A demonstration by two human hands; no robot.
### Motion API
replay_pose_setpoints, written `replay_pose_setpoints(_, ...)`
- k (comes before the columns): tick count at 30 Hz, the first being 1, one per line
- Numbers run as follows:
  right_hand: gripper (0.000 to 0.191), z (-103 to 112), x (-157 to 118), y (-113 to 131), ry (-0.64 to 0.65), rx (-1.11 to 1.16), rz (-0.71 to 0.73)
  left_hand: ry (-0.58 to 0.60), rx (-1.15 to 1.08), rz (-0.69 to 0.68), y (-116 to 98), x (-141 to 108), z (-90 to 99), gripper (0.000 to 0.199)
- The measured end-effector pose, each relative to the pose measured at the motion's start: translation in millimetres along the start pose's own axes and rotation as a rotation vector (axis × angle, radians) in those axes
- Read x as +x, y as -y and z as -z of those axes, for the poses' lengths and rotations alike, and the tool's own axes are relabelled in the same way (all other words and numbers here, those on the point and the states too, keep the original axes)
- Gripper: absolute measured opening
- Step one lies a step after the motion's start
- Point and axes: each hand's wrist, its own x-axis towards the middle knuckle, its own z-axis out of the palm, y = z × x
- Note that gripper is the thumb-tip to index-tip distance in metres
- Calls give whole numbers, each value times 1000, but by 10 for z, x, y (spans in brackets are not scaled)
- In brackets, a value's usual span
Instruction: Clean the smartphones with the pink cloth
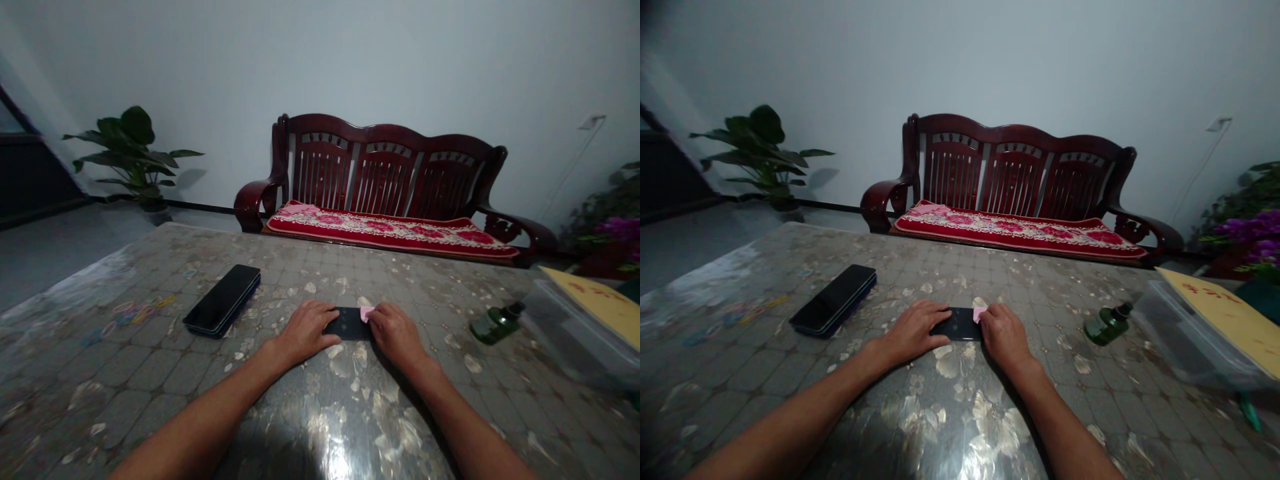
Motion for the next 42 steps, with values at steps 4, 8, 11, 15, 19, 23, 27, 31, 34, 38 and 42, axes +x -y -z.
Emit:
replay_pose_setpoints(4, 19, -21, 5, 23, 1, -23, -34, -11, 8, 4, 12, -1, -30, 52)
replay_pose_setpoints(8, 19, -28, 6, 179, 42, 39, 57, -3, -11, 9, 3, 3, -23, 51)
replay_pose_setpoints(11, 21, -15, 19, 208, 69, 60, 87, 11, -17, 12, -12, 5, -1, 52)
replay_pose_setpoints(15, 24, 6, 60, 94, 49, -11, -12, 12, -6, 17, -17, 2, 6, 51)
replay_pose_setpoints(19, 23, 1, 118, 49, 23, -71, -96, 0, -3, 10, -21, -3, 1, 49)
replay_pose_setpoints(23, 19, -27, 155, 190, 37, -1, -29, -1, -7, 7, -28, 0, 3, 49)
replay_pose_setpoints(27, 18, -42, 152, 294, 73, 64, 70, -5, -20, -1, -19, 7, -8, 49)
replay_pose_setpoints(31, 22, -34, 142, 186, 69, 76, 33, -5, -5, 0, -1, 6, -28, 50)
replay_pose_setpoints(34, 23, -22, 146, 75, 41, 53, -60, -11, -4, 3, -1, 2, -32, 49)
replay_pose_setpoints(38, 22, -17, 142, 99, 26, 32, -82, -10, -16, 15, -18, -4, -15, 50)
replay_pose_setpoints(42, 19, -15, 106, 275, 45, 71, 36, -5, -20, 13, -25, -5, 0, 49)
